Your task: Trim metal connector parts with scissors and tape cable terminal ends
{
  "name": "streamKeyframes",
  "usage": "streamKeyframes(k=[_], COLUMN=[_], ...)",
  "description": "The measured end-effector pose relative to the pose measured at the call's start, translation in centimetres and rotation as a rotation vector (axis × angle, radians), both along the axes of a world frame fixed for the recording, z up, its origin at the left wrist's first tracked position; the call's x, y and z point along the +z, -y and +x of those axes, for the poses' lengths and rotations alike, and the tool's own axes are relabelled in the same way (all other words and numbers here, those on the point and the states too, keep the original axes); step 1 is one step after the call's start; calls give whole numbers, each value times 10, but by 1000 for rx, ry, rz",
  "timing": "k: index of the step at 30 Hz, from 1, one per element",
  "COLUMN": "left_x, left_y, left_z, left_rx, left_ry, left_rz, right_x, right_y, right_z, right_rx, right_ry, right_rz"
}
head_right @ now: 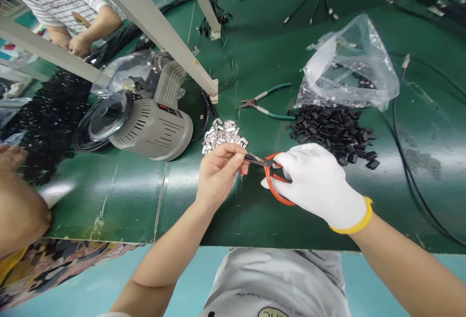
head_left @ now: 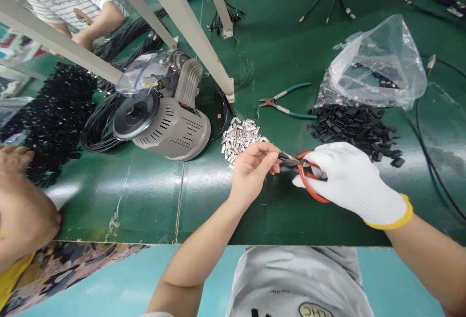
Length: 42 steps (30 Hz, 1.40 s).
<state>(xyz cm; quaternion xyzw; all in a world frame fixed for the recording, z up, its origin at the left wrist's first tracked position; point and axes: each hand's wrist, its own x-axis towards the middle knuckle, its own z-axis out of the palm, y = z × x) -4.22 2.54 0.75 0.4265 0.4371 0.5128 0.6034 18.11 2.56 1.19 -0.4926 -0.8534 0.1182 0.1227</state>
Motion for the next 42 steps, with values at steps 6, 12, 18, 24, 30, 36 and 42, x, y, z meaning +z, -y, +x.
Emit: streamKeyframes(k=[6, 12, 18, 24, 30, 36, 42], left_x=[1, 3, 0, -2, -3, -4, -7], left_y=[1, 0, -1, -2, -3, -2, 1], left_z=[2, 5, 7, 8, 9, 11, 13], left_rx=[7, 13, 30, 42, 30, 33, 48], left_ry=[28, 75, 93, 74, 153, 124, 12], left_rz=[-24, -50, -107, -127, -208, -182, -73], right_x=[-4, -6, -5, -6, -10, -5, -6], right_y=[6, 12, 10, 12, 9, 6, 7], right_z=[-3, -5, -7, -6, -4, -4, -4], right_rx=[-16, -35, -24, 9, -43, -20, -12], right_ry=[-9, 23, 97, 159, 114, 15, 19], right_rz=[66, 47, -32, -1, 17, -40, -30])
